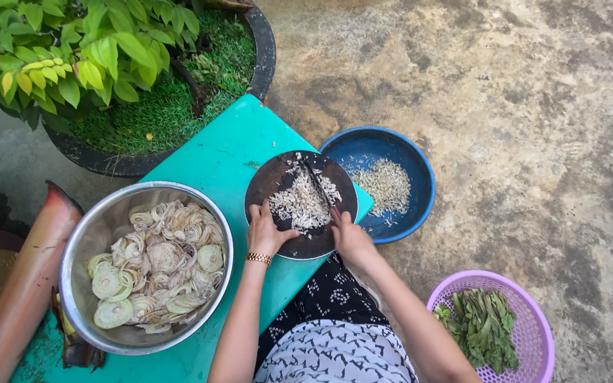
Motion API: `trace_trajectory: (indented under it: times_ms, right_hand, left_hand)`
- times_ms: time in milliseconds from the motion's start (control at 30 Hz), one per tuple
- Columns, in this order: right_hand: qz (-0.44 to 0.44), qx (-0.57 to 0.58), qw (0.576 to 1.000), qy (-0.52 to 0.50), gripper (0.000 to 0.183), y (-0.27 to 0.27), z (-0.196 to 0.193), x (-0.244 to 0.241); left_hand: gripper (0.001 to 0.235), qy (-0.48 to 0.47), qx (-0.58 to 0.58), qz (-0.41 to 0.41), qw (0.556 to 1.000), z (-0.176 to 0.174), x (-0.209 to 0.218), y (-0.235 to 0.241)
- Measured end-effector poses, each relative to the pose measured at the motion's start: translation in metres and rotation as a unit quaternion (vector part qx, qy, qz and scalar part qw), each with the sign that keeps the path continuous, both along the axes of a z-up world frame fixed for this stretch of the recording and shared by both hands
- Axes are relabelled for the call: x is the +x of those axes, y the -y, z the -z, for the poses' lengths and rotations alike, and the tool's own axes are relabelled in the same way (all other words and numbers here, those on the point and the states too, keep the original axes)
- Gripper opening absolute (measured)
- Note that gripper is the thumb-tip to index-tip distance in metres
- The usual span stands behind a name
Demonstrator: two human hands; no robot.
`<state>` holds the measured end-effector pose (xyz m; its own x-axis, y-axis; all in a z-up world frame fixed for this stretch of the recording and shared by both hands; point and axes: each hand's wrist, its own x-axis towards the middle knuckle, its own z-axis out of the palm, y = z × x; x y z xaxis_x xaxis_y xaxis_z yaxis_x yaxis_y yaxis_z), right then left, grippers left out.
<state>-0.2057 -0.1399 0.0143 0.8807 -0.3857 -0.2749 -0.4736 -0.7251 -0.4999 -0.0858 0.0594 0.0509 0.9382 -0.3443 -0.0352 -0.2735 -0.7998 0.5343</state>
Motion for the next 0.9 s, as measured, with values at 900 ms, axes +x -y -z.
trace_trajectory:
  times_ms: [900]
  right_hand:
    - [-0.060,0.145,0.980,0.126,0.037,-0.003,-0.071,-0.051]
  left_hand:
    - [0.015,0.010,-0.328,-0.042,0.944,0.003,0.039,0.015]
